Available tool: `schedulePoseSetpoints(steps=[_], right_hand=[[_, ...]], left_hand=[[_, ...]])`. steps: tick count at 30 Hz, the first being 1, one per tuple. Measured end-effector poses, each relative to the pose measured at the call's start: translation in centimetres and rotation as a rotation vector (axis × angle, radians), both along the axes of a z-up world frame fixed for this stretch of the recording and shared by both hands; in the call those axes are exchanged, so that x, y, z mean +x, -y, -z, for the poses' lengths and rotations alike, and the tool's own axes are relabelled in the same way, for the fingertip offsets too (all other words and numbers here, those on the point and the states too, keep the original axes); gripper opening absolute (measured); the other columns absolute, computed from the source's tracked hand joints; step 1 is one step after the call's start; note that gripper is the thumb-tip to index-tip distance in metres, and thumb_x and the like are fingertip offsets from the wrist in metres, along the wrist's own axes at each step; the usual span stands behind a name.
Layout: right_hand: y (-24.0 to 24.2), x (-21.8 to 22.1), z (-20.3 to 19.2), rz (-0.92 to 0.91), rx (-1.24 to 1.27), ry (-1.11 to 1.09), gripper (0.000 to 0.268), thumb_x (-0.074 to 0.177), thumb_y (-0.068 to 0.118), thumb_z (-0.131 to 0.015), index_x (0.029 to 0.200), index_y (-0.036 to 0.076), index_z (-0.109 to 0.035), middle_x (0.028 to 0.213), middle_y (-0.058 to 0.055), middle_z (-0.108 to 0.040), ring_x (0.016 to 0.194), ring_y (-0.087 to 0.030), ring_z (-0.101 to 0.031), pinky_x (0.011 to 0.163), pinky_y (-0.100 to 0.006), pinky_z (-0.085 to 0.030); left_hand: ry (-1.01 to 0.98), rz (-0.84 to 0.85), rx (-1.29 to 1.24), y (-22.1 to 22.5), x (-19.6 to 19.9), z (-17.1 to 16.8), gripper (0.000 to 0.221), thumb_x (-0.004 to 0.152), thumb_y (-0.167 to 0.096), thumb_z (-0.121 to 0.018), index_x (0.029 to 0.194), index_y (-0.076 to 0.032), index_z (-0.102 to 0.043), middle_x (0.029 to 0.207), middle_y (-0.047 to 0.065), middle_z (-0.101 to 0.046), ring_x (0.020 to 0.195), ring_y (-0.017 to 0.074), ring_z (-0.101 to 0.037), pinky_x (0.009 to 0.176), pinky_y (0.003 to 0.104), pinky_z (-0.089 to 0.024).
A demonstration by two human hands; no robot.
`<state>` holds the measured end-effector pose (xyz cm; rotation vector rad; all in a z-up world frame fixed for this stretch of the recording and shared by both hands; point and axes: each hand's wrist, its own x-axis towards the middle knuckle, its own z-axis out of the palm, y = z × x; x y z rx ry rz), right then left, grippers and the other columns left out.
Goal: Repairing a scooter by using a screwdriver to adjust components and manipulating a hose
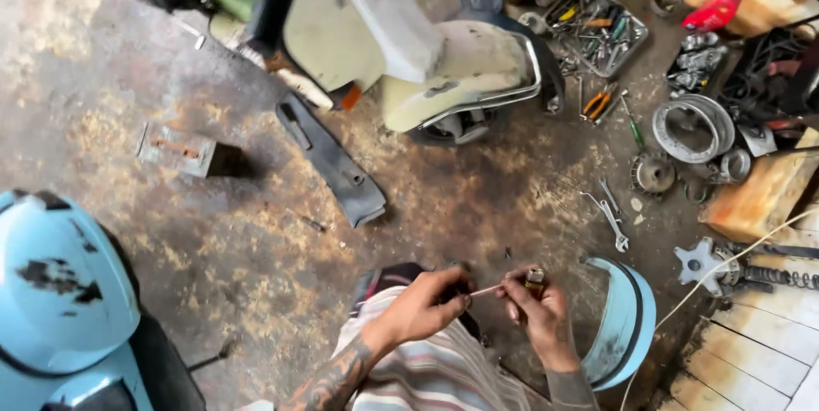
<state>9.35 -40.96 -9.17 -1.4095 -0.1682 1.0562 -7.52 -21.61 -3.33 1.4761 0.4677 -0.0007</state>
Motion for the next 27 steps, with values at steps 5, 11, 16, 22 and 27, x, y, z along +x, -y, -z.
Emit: schedulePoseSetpoints(steps=[5,11,16,22,27], right_hand=[[-3.6,-7.5,0.9,-0.117,-0.006,-0.011,0.014,0.089,0.004,-0.071,0.101,-0.003,-0.07,0.079,-0.02,-0.077,0.053,-0.014,-0.057,0.043,-0.025,-0.041],[-16.5,-21.0,5.9,-0.268,-0.008,0.058,0.009,0.091,0.009,-0.071,0.088,0.0,-0.068,0.066,-0.01,-0.067,0.052,-0.012,-0.05,0.048,-0.025,-0.038],[-31.4,-38.3,8.0,-0.247,-0.166,0.084,0.023,0.091,0.013,-0.068,0.073,0.001,-0.062,0.056,-0.007,-0.059,0.053,-0.015,-0.049,0.053,-0.029,-0.038],[-43.3,-48.3,3.9,-0.303,-0.069,0.024,0.017,0.09,0.015,-0.076,0.084,0.0,-0.07,0.062,-0.004,-0.062,0.056,-0.012,-0.052,0.052,-0.027,-0.041],[-48.4,-46.6,5.1,-0.304,-0.126,0.175,0.013,0.088,0.014,-0.074,0.088,0.001,-0.074,0.067,-0.006,-0.067,0.059,-0.015,-0.06,0.054,-0.029,-0.049]], left_hand=[[-0.021,-0.019,-0.021,-4.1,-7.5,-0.1,0.015,0.092,-0.012,-0.063,0.104,-0.004,-0.068,0.077,0.007,-0.068,0.061,0.0188,-0.053,0.058,0.034,-0.045],[-0.075,-0.125,-0.03,-14.9,-22.3,3.2,0.018,0.093,-0.014,-0.063,0.103,-0.003,-0.072,0.079,0.007,-0.074,0.061,0.0173,-0.059,0.06,0.031,-0.05],[-0.164,-0.156,0.032,-26.5,-38.2,8.0,0.02,0.095,-0.02,-0.064,0.109,-0.009,-0.072,0.082,0.001,-0.076,0.061,0.0139,-0.058,0.058,0.028,-0.049],[-0.377,-0.293,-0.113,-38.5,-48.3,4.3,0.013,0.092,-0.015,-0.072,0.098,-0.004,-0.074,0.067,0.002,-0.061,0.058,0.0113,-0.044,0.054,0.029,-0.034],[-0.289,-0.142,-0.014,-43.6,-47.1,4.8,0.012,0.097,-0.018,-0.066,0.096,-0.006,-0.067,0.073,0.003,-0.069,0.058,0.0133,-0.052,0.056,0.03,-0.043]])
